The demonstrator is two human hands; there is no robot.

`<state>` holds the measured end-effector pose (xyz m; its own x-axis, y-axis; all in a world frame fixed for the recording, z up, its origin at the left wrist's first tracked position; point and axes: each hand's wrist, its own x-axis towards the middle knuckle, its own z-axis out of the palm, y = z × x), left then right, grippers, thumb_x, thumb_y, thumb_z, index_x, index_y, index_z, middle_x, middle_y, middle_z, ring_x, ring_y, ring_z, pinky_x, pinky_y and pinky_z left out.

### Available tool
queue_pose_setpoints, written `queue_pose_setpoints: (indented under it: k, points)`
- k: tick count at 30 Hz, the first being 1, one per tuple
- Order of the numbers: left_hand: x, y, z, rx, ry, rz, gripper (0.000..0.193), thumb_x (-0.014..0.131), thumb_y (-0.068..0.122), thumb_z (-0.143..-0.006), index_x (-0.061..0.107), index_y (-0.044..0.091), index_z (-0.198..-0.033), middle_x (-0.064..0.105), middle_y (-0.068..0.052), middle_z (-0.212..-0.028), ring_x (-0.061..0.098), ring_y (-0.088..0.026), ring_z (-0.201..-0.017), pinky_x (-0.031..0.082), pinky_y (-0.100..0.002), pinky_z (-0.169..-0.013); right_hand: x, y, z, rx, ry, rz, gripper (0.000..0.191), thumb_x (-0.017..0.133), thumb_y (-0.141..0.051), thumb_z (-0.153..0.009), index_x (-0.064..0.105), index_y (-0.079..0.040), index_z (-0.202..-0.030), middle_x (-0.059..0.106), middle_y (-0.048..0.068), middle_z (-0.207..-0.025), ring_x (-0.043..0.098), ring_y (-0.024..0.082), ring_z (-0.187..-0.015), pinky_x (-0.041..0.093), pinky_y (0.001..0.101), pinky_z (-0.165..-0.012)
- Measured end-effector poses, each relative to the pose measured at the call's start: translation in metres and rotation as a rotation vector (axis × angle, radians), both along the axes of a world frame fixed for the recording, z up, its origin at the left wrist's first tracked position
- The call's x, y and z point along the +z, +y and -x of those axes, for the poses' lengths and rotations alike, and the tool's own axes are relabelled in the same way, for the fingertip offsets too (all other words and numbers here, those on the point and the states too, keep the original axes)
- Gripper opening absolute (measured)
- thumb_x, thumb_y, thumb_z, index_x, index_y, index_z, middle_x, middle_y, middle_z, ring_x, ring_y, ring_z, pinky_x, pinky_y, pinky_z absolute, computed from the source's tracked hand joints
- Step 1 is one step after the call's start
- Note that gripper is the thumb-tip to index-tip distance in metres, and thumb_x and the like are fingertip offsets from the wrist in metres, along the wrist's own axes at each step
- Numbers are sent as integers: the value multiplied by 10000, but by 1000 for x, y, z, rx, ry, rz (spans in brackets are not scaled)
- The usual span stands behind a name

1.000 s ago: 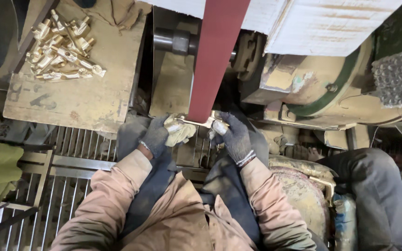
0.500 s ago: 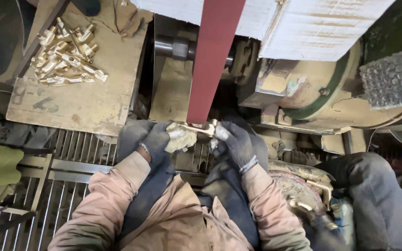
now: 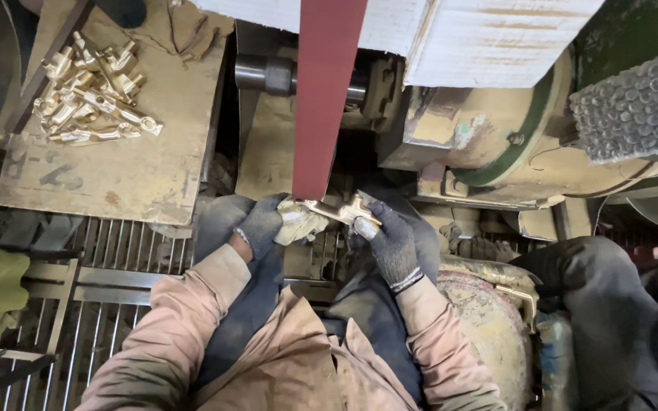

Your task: The person sits on the floor and uses a belt sander to polish small brass-colored metal parts. They hold each part with a cloth, rub it against the moving belt, and place the finished pieces into a pile on a nearby board.

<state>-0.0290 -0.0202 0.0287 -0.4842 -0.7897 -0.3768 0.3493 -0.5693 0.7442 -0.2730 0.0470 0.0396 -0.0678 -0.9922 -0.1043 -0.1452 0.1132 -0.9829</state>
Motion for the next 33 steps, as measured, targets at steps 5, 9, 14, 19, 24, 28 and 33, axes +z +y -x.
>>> queue_pose_setpoints:
  k: [5,9,14,19,24,28,33]
  points:
    - [-6,-1,-2,19,53,47,318,689,55,-907,645,-95,-1183,743,-212,-1006,749,-278,-787,619,-364,-622,-1,-10,-4,2,-108,-25,253,670,-36,-957,659,41,-1198,721,66,-960,649,106,-791,547,251,-688]
    - [-17,-2,-2,67,50,36,329,680,29,-885,631,-84,-1190,728,-194,-1000,749,-276,-784,616,-364,-613,0,-14,-7,-7,-57,-42,336,655,-40,-953,646,23,-1284,718,50,-971,635,93,-788,543,243,-688]
    - [-19,8,-17,42,53,58,327,688,50,-930,641,-114,-1209,733,-239,-991,729,-280,-757,584,-345,-616,-2,-11,-9,47,-176,-83,358,677,-80,-943,642,11,-1287,730,63,-968,668,108,-794,559,256,-694]
    - [-19,21,-37,71,85,105,388,697,23,-877,616,-82,-1241,726,-195,-1072,756,-265,-893,645,-361,-755,-1,-9,-4,161,209,245,390,788,-100,-894,658,33,-1237,738,85,-1079,670,143,-963,553,287,-850]
    - [-27,17,-38,129,-45,172,413,698,-20,-868,597,-68,-1266,715,-171,-1114,737,-256,-938,642,-379,-799,-2,-32,-4,209,227,86,401,798,-114,-877,672,12,-1237,751,83,-1040,666,133,-902,562,280,-814]
    - [-32,10,-35,173,5,30,399,691,-19,-862,617,-61,-1251,724,-182,-1081,750,-269,-890,648,-388,-758,-10,-41,-12,186,147,110,405,781,-83,-888,654,41,-1252,745,81,-1083,673,129,-943,563,274,-837]
    - [-35,5,-32,170,-2,-56,332,688,5,-865,655,-47,-1192,731,-176,-1019,756,-266,-812,657,-400,-688,-13,-46,-17,175,-186,-109,351,688,-79,-940,636,51,-1262,742,105,-941,716,148,-785,610,286,-709]
